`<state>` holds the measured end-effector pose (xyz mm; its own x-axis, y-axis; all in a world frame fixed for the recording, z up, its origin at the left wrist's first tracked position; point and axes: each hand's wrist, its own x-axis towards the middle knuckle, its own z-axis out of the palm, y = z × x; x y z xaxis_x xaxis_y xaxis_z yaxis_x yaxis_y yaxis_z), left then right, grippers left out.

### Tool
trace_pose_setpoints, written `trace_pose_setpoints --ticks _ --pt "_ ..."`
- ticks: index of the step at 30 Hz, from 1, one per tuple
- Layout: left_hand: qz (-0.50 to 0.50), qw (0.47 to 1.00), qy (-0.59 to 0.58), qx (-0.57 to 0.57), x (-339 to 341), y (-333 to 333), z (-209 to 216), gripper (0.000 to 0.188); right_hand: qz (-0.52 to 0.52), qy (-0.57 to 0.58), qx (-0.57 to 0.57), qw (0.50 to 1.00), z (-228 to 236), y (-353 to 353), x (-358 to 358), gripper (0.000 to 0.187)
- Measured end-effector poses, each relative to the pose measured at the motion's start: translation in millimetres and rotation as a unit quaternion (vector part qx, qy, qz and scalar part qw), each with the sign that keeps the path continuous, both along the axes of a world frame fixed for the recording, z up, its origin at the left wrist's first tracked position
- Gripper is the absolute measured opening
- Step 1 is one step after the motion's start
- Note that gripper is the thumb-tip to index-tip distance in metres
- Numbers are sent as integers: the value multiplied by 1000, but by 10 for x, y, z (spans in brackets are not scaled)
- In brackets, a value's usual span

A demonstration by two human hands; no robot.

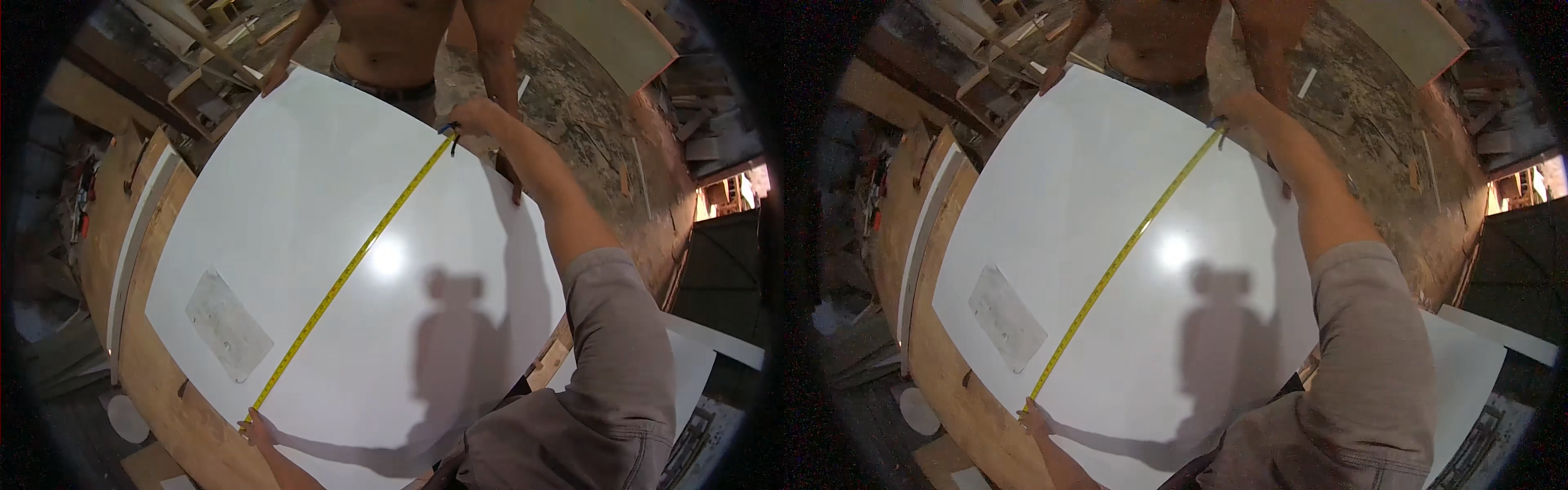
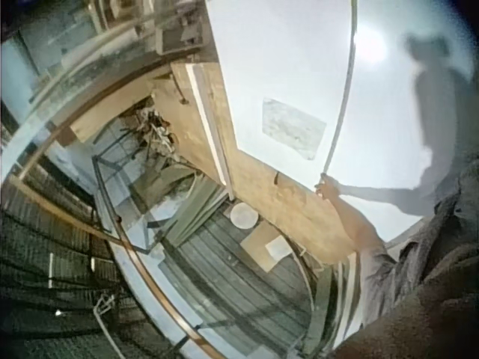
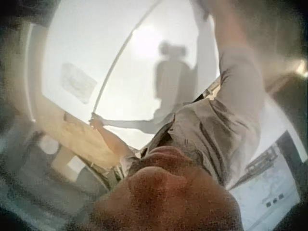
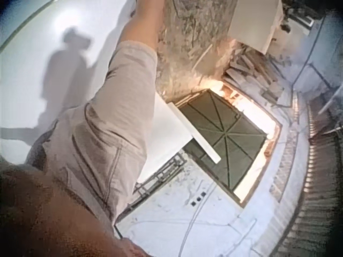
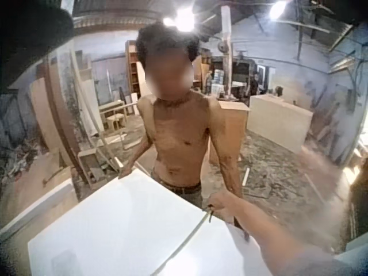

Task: The person measures a white panel with a tape measure and marks it with a blue pen while another person holds the workpiece.

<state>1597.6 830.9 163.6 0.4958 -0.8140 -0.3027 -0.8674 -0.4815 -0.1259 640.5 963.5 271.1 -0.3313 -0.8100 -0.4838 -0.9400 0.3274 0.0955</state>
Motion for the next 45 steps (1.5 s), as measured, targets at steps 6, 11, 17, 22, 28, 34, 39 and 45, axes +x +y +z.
trace_pose_setpoints --ticks 6,11,17,22,28,34,39,45 --pt "3 999 1 49 -206 -70 119 113 63 42 18 997 -289 22 -269 24" --pt "4 999 -12 44 -108 -111 23 112 62 30 -20 997 -409 85 -342 25" --pt "9 998 4 56 -95 -140 53 113 55 40 -52 996 -345 202 -284 26" --pt "7 999 -6 50 17 -107 15 116 50 44 -43 997 -335 129 -242 28" --pt "-12 998 -3 69 -123 -130 109 118 32 37 -63 997 -412 221 -323 29" --pt "-12 996 2 91 -230 -92 237 118 25 21 -70 997 -348 258 -232 29" --pt "11 999 10 34 43 48 207 116 13 33 -56 998 -284 70 -54 27" --pt "-20 999 34 28 -230 -34 138 115 62 84 -129 986 -470 405 -340 26"
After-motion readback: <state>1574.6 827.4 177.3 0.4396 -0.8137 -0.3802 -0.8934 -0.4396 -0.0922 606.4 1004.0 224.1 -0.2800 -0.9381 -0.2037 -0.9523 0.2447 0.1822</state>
